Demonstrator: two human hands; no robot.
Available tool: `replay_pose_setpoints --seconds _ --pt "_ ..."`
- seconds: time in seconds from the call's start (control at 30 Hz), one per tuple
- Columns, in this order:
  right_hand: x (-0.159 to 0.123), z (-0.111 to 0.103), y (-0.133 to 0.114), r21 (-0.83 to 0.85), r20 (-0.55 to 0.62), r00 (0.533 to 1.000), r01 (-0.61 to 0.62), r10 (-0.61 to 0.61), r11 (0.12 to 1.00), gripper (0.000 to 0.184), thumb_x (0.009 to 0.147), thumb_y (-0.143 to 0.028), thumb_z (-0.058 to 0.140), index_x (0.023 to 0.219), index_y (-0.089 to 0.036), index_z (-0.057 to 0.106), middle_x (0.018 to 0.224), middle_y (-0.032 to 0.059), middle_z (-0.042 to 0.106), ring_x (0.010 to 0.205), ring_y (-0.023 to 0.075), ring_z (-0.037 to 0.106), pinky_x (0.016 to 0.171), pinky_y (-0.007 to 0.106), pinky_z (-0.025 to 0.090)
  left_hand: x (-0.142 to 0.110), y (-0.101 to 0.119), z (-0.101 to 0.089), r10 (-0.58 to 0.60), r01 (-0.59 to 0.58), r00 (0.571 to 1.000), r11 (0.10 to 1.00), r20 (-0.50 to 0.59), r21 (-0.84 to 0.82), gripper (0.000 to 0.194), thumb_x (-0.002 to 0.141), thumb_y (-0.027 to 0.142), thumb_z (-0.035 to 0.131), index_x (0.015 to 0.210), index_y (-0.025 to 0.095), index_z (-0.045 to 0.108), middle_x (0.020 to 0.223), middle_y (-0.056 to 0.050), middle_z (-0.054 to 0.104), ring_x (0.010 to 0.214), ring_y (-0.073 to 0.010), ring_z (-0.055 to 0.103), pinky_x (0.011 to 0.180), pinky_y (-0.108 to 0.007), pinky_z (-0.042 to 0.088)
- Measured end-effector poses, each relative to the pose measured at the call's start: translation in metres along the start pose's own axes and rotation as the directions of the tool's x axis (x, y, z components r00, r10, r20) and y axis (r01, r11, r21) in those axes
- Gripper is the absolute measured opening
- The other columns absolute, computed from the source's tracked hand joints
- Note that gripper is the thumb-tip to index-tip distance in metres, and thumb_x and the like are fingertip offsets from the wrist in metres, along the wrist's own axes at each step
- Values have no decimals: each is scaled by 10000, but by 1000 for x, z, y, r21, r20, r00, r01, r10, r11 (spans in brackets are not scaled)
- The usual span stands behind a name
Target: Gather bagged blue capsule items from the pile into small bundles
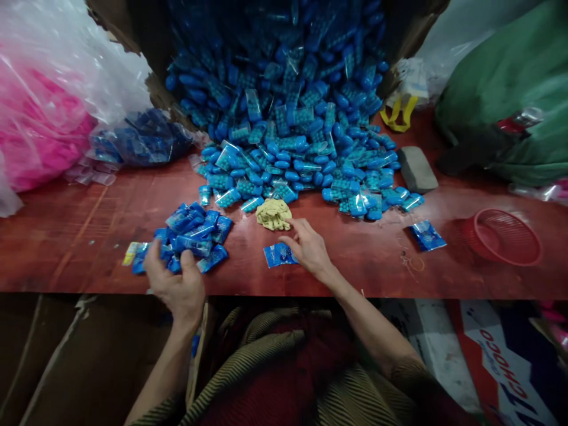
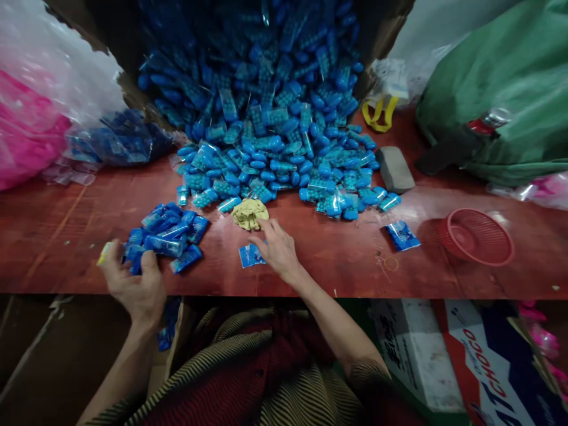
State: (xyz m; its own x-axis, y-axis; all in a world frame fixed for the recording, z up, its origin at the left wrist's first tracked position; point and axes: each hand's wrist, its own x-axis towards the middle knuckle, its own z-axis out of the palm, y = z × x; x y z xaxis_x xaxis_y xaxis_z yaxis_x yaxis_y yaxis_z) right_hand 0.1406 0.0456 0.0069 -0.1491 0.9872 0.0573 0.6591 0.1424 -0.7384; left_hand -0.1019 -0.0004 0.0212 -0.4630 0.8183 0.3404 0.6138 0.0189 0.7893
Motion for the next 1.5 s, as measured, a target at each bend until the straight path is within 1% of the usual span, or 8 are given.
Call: replay_pose_setpoints --seconds 0.2,0.4,0.57,0.83,1.03,1.17,1.3,1.5 --pt "54 25 -6 -491 136 988 6 69 871 259 909 -329 449 1108 -193 546 1095 104 561 895 211 578 684 291 449 -21 32 69 -246 359 887 899 390 -249 419 828 430 492 1129 140 526 878 -91 646 802 -215 637 702 -360 515" --pt "52 19 9 -334 209 976 125 -56 934 248 931 -271 392 1036 -215 609 1040 53 607 892 168 592 735 257 443 -5 23 110 199 -266 908 954 369 139 475 774 297 574 1231 175 523 1360 -186 437 1311 -367 312 1018 -552 296" --pt "77 -10 6 -371 -8 1000 -1 -2 929 318 931 -337 398 1190 -211 533 1085 83 592 986 214 583 777 300 448 4 10 125 225 -367 859 897 460 245 407 826 273 489 1225 211 543 1292 -153 506 1297 -355 336 1005 -549 315" --pt "90 -7 18 -538 21 994 -80 108 839 365 912 -338 428 1235 -175 473 1121 121 561 992 268 557 755 326 427 -19 9 98 268 -335 896 931 354 144 354 856 324 456 1156 176 570 1188 -134 565 1172 -270 464 1007 -447 344" --pt "29 -23 30 -535 12 997 -62 81 842 418 904 -372 462 1284 -196 482 1079 138 566 956 270 512 750 344 385 -55 4 70 224 -320 871 934 437 159 365 846 331 486 1150 146 566 1167 -146 570 1248 -299 405 1019 -465 336" --pt "-19 -5 29 -441 175 979 177 -109 880 271 868 -381 542 1077 -238 638 1018 88 607 930 239 490 745 335 354 -65 3 68 211 -293 871 948 444 123 333 848 306 487 1132 158 575 1172 -140 568 1248 -290 408 1022 -459 339" --pt "-40 21 38 -434 37 995 97 -90 896 236 905 -340 490 927 -232 698 901 68 641 835 209 483 703 327 320 -68 6 68 202 -239 884 970 422 35 275 843 277 499 1076 170 601 1101 -123 604 1132 -262 499 976 -440 384" --pt "-39 22 40 -365 -94 984 110 -155 924 199 888 -308 537 956 -235 710 844 44 657 802 183 498 687 309 312 -76 22 70 -143 295 858 924 493 -244 341 792 315 577 1101 174 552 948 -67 635 723 -143 603 680 -290 495"
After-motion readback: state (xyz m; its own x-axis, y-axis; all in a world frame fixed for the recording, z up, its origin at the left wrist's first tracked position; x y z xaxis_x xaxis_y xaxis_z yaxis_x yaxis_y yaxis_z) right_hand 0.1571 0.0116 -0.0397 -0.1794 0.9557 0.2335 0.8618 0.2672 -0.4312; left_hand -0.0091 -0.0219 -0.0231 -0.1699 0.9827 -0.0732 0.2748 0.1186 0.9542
